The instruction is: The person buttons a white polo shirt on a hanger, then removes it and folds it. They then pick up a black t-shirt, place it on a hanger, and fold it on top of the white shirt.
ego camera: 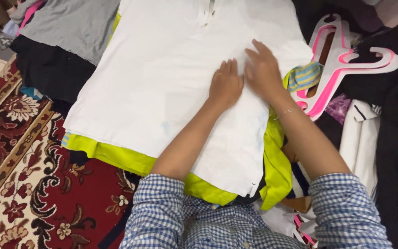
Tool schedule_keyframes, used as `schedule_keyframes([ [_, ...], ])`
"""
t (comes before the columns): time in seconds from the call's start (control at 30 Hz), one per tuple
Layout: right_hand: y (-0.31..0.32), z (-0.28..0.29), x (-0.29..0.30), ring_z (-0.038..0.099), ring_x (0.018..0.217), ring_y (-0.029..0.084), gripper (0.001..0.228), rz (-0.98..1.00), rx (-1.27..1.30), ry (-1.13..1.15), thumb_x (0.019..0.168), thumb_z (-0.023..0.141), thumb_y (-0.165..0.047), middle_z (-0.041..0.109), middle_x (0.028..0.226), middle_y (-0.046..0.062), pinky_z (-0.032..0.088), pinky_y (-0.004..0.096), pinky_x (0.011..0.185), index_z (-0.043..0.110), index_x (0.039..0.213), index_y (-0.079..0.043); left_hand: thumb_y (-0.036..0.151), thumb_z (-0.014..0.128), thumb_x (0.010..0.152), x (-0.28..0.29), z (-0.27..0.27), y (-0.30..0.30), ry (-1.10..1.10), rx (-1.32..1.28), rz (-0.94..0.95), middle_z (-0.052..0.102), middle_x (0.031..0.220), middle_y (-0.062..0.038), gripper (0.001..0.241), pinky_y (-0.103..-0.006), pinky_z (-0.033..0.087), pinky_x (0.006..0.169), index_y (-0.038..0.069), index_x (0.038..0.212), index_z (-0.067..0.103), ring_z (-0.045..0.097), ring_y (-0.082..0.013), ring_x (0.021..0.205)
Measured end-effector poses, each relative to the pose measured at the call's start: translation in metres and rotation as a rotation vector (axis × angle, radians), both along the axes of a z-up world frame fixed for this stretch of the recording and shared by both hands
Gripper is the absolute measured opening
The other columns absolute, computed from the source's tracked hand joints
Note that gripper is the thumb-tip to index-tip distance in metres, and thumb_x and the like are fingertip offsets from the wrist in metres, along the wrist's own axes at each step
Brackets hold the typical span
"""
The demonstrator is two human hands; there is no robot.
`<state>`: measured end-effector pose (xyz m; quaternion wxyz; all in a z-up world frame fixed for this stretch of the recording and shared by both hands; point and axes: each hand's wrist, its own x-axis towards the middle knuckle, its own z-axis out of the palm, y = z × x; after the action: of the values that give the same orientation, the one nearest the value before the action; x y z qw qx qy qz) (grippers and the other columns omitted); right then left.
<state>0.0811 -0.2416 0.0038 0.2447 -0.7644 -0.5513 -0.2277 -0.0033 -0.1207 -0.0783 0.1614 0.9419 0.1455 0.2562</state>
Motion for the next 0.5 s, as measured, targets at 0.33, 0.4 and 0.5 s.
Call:
schedule_keyframes([
  [0.33,0.001,0.057,-0.061,-0.004,0.160,0.034,0.075,-0.391,-0.618,0.481,0.102,0.031,-0.070,0.001,0.175,0.010,-0.010,0.070,0.119,0.024,0.166,-0.032,0.062,0.019,0.106,-0.086,0.106,0.057,0.595,-0.094,0.107,0.005,0.174,-0.010,0.076,-0.0591,0.000,0.127,0.018,0.167,0.017,0.001,-0.0351,0.160],
  [0.4,0.003,0.062,-0.065,-0.007,0.159,0.033,0.074,-0.413,-0.643,0.499,0.102,0.033,-0.067,-0.002,0.175,0.009,-0.010,0.073,0.117,0.022,0.166,-0.032,0.065,0.015,0.106,-0.095,0.100,0.089,0.608,-0.100,0.216,0.003,0.175,-0.008,0.076,-0.0578,-0.001,0.128,0.021,0.168,0.016,0.001,-0.0321,0.160],
  [0.5,0.006,0.065,-0.064,-0.007,0.159,0.035,0.076,-0.425,-0.707,0.477,0.101,0.032,-0.068,-0.004,0.174,0.010,-0.007,0.077,0.115,0.019,0.167,-0.031,0.064,0.017,0.106,-0.112,0.086,0.141,0.625,-0.099,0.361,0.005,0.175,-0.008,0.074,-0.0574,0.000,0.127,0.024,0.168,0.016,0.004,-0.0297,0.161],
])
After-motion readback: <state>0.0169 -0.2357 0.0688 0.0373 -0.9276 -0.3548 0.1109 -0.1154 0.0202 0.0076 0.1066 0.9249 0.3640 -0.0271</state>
